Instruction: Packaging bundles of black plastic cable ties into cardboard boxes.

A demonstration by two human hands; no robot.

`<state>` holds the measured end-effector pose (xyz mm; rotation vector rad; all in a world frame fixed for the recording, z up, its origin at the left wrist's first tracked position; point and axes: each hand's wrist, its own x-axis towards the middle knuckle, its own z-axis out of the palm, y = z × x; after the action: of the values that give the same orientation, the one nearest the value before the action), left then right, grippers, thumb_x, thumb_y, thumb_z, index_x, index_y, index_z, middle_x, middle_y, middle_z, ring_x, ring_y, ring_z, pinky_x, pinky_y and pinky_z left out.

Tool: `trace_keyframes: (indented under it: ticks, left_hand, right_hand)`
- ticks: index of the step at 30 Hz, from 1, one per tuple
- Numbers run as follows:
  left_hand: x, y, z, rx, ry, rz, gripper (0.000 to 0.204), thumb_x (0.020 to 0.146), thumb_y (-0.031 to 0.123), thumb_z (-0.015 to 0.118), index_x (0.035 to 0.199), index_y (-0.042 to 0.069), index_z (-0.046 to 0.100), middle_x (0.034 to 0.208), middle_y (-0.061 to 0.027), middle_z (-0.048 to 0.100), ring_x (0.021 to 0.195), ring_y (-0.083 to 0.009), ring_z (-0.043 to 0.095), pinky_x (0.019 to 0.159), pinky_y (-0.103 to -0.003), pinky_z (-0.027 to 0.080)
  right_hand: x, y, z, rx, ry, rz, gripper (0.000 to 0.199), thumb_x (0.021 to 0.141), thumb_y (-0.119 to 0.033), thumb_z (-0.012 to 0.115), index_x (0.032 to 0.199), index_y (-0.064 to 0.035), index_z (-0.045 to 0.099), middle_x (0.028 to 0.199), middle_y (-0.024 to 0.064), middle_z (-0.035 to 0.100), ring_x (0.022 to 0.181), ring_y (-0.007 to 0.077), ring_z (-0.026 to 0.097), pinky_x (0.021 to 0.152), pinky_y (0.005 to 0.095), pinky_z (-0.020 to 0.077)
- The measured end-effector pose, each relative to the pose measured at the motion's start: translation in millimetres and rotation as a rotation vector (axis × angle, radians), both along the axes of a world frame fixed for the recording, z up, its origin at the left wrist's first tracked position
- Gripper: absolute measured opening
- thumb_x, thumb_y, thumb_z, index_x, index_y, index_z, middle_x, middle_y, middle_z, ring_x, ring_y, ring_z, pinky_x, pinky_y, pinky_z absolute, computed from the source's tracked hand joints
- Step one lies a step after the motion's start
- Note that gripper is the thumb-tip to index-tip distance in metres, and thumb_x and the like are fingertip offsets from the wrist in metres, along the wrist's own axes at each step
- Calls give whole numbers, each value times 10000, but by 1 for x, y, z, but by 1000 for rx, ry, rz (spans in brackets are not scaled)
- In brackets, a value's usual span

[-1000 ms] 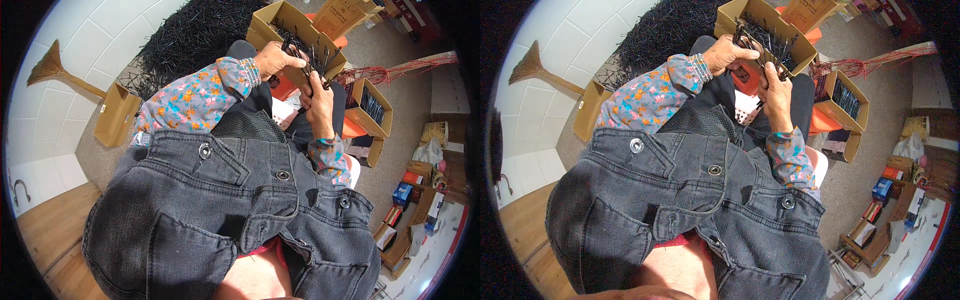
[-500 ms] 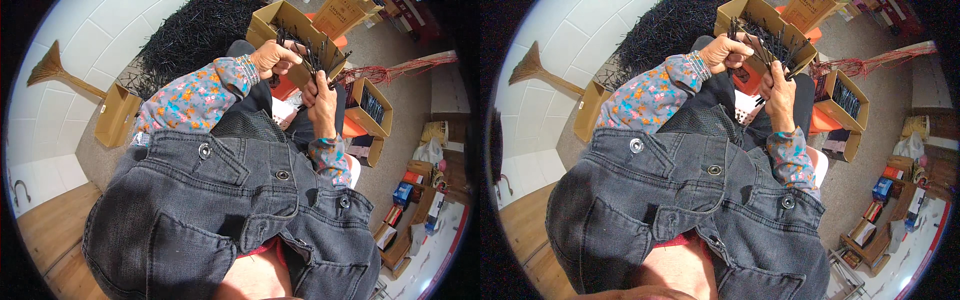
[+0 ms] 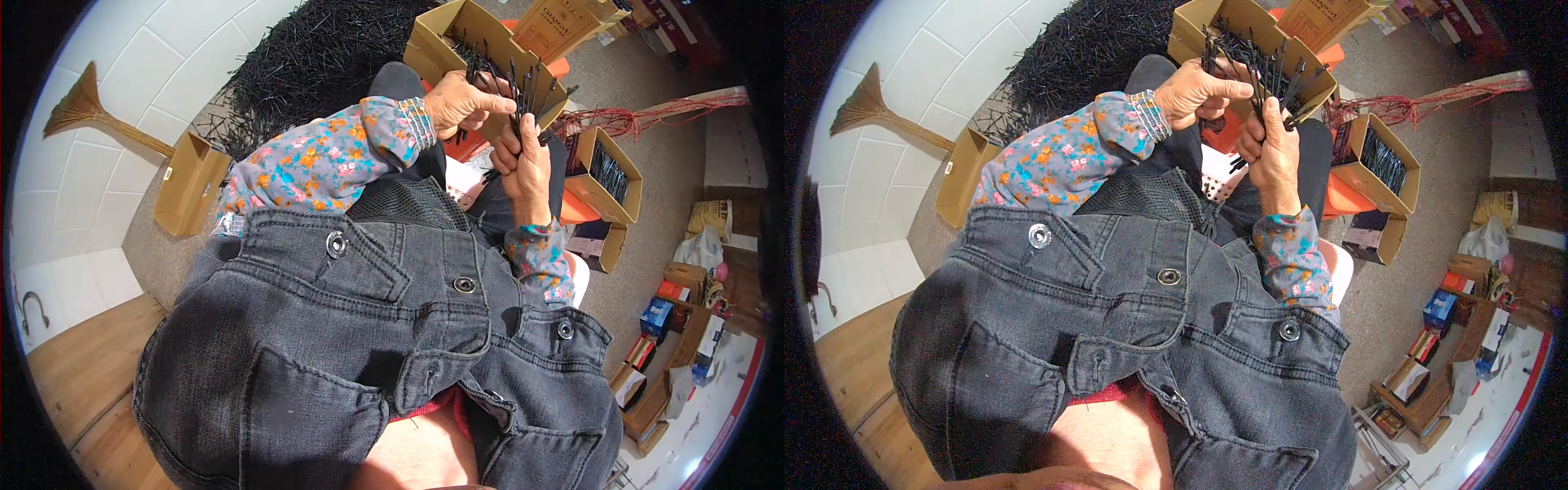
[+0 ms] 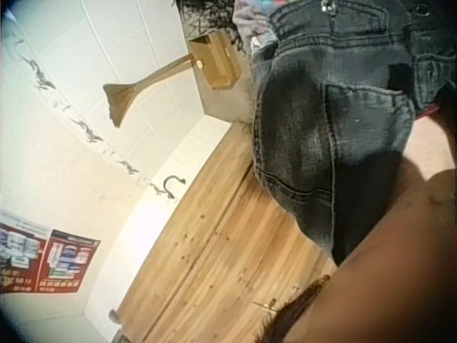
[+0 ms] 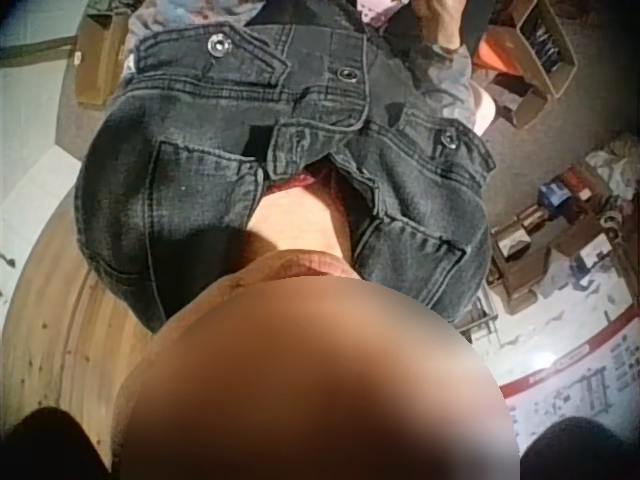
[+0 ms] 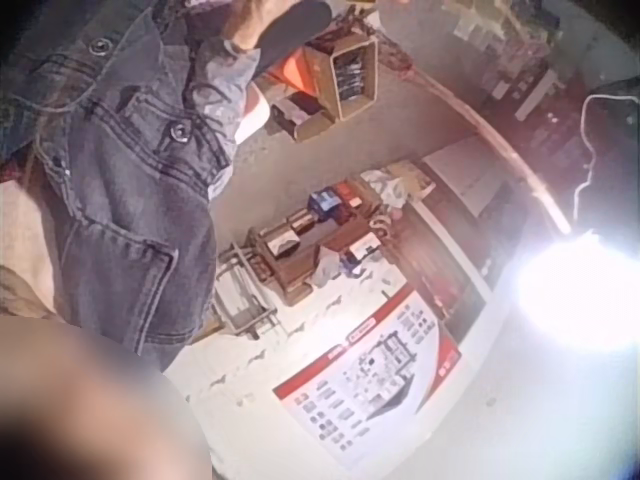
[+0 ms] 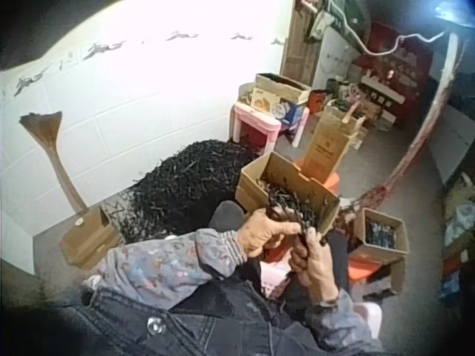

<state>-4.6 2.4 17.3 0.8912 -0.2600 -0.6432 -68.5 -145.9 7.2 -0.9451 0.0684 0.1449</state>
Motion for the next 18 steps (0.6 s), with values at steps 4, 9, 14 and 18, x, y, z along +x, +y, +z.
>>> trace_keyframes:
  ticks: [4, 9, 14, 18]
  left_hand:
    - [-4, -3, -3, -3, -15, 62, 130, 757, 66, 678, 873, 74, 619, 609, 65, 493, 411, -4, 322, 377, -177, 220]
    - [-5, -4, -3, -22, 8, 51, 137, 760, 63, 676, 887, 68, 624, 600, 63, 495, 401, -7, 320, 366, -184, 223]
    - [-5, -1, 2, -34, 10, 69, 151, 781, 68, 660, 928, 59, 623, 580, 66, 476, 398, -3, 313, 354, -180, 231]
    - [-4, 0, 3, -24, 13, 104, 165, 797, 78, 648, 958, 55, 617, 566, 74, 449, 400, 1, 306, 351, -172, 233]
  right_hand:
    - [-1, 2, 0, -106, -23, -90, 232, 914, -319, 491, 837, -101, 465, 553, -43, 321, 388, 51, 265, 342, 189, 229]
    - [-1, 6, 3, -144, -41, -157, 224, 909, -301, 506, 823, -98, 464, 549, -33, 330, 380, 61, 277, 337, 194, 235]
    - [0, 1, 1, -83, -45, -145, 232, 908, -298, 510, 821, -88, 469, 546, -36, 334, 383, 59, 282, 332, 201, 228]
    - [2, -3, -3, 38, -40, -61, 259, 914, -334, 487, 838, -87, 464, 544, -44, 315, 392, 54, 263, 341, 200, 221]
